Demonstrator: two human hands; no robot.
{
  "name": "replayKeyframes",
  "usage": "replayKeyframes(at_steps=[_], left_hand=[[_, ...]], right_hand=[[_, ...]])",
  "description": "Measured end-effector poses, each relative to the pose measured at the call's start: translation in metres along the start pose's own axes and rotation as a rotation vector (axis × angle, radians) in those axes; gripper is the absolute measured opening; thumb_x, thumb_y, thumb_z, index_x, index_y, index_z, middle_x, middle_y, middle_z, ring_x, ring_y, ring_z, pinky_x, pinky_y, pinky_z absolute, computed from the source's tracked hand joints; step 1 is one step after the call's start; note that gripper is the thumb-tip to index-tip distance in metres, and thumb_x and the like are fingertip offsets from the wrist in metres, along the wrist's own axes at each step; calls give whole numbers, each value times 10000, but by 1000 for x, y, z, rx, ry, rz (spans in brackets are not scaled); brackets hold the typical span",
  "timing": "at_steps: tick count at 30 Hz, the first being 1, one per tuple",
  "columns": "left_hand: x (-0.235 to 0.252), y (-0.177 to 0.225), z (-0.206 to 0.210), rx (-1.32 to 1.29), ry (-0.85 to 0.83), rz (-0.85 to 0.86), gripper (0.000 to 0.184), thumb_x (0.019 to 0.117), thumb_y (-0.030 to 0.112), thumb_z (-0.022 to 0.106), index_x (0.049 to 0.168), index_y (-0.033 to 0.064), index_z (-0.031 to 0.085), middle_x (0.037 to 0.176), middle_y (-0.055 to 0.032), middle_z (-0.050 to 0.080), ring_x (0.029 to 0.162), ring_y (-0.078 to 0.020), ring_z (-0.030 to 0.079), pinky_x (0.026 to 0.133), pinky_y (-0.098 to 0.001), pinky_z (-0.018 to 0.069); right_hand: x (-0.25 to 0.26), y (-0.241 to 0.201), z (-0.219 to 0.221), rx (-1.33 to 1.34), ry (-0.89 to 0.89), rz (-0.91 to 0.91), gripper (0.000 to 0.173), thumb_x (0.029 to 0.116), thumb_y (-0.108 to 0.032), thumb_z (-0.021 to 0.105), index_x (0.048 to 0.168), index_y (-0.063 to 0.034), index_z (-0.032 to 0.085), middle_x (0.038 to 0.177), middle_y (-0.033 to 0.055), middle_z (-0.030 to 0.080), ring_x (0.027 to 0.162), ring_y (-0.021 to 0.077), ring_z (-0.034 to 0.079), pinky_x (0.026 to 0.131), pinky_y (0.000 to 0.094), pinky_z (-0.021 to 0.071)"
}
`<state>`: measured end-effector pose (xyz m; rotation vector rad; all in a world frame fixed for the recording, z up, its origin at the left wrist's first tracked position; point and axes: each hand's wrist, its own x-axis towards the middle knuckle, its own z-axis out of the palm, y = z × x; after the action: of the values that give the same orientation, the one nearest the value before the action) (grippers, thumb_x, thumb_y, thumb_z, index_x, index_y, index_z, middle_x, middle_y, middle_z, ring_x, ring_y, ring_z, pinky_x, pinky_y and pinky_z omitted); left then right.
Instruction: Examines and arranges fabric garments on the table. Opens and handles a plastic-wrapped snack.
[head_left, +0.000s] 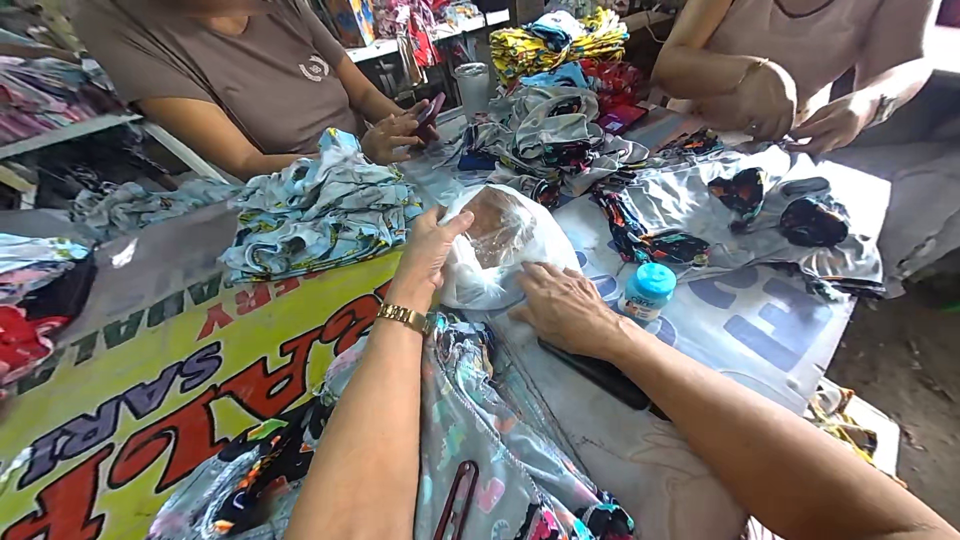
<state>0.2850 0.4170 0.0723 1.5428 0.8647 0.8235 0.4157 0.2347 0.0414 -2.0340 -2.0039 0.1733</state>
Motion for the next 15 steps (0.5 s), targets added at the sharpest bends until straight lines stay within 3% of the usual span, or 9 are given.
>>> replayKeyframes(at_steps=[3, 6, 9, 11, 12, 13, 15], left_hand=[[-4, 5, -2, -257, 19, -13, 359, 1005, 161, 633, 1343, 78, 544, 1121, -86, 682, 970, -164, 695, 837, -366, 603], [-14, 11, -1, -429, -141, -12, 376, 1029, 92, 551, 1401, 83, 492, 1155, -74, 693, 1013, -164, 705, 882, -367, 604], [-19, 11, -1, -423, -369, -13, 490, 916, 34, 599, 1388, 113, 489, 1138, -66, 705, 975, -165, 721, 841, -361, 624], [-22, 10, 1, -394, -431, -1, 491, 864, 53, 660, 1331, 118, 524, 1091, -54, 724, 937, -155, 731, 815, -349, 632], [-24, 11, 1, -365, -450, 12, 422, 879, 59, 665, 1281, 122, 555, 1051, -38, 735, 908, -137, 733, 803, -331, 633], [-26, 13, 2, -343, -465, 21, 310, 902, 41, 654, 1198, 117, 600, 996, -30, 748, 864, -122, 738, 778, -314, 636], [-29, 15, 5, -325, -504, 23, 181, 905, -13, 645, 1035, 103, 696, 898, -29, 769, 785, -105, 741, 735, -292, 634]], right_hand=[[5, 5, -1, 199, 185, 77, 610, 1032, -438, 574, 1475, -21, 523, 1495, 193, 534, 1382, 359, 511, 1077, 583, 434], [6, 5, -4, 547, 387, 68, 662, 1042, -393, 576, 1539, 6, 399, 1503, 228, 508, 1344, 352, 551, 1068, 546, 476], [-2, -1, -16, 826, 602, 48, 617, 1076, -413, 469, 1543, -30, 344, 1475, 189, 520, 1311, 217, 574, 1075, 406, 494], [-6, 1, -21, 856, 675, -34, 652, 1108, -398, 398, 1628, -42, 231, 1587, 169, 422, 1407, 154, 486, 1161, 333, 414], [-6, 3, -22, 841, 687, -69, 623, 1118, -356, 382, 1624, -20, 244, 1595, 175, 414, 1421, 148, 474, 1173, 321, 400], [-7, 4, -22, 820, 704, -99, 567, 1120, -301, 392, 1588, 13, 328, 1563, 185, 455, 1397, 150, 499, 1160, 315, 413], [-4, 5, -19, 819, 797, -137, 320, 1083, -183, 503, 1288, 34, 617, 1250, 143, 642, 1086, 118, 644, 923, 272, 546]])
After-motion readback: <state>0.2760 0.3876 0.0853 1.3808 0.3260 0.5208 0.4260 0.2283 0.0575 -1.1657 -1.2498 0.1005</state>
